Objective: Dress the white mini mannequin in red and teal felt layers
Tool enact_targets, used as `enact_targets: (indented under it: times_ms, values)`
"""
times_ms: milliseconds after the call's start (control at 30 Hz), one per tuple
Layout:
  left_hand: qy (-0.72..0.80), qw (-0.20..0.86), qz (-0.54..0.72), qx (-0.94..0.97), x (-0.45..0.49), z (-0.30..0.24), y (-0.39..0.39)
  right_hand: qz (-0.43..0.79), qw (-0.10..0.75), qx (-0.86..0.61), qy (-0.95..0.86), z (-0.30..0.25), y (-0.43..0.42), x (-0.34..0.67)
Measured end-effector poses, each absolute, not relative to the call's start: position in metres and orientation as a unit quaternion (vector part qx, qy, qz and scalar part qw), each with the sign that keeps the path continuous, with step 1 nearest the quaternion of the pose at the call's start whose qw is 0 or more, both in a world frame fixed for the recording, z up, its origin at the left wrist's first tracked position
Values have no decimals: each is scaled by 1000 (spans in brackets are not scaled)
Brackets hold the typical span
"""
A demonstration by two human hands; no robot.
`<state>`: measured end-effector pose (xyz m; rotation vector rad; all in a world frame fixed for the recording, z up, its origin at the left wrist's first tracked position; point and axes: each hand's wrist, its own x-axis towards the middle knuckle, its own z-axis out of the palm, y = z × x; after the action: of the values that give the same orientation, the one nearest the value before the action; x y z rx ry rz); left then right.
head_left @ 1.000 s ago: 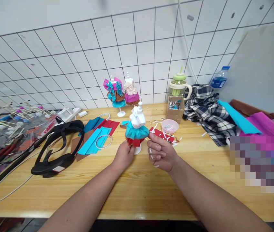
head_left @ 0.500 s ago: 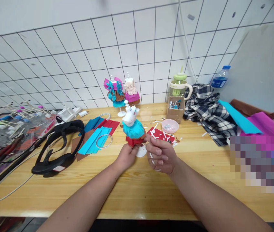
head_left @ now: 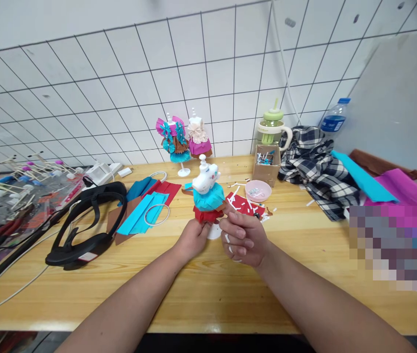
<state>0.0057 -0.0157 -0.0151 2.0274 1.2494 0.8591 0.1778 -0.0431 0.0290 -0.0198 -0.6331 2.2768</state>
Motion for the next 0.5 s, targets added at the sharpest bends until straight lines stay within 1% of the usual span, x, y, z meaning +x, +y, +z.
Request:
enact_targets:
  times_ms: [133, 300, 500]
  values:
    - [453, 298, 342, 767, 8, -11, -16, 886, 378, -15, -268, 30, -43, 177]
    - [444, 300, 337, 774, 8, -7, -17, 891, 383, -39, -241, 35, -44, 178]
    - [454, 307, 331, 768, 9, -9, -17, 883, 409, -71, -219, 38, -46, 177]
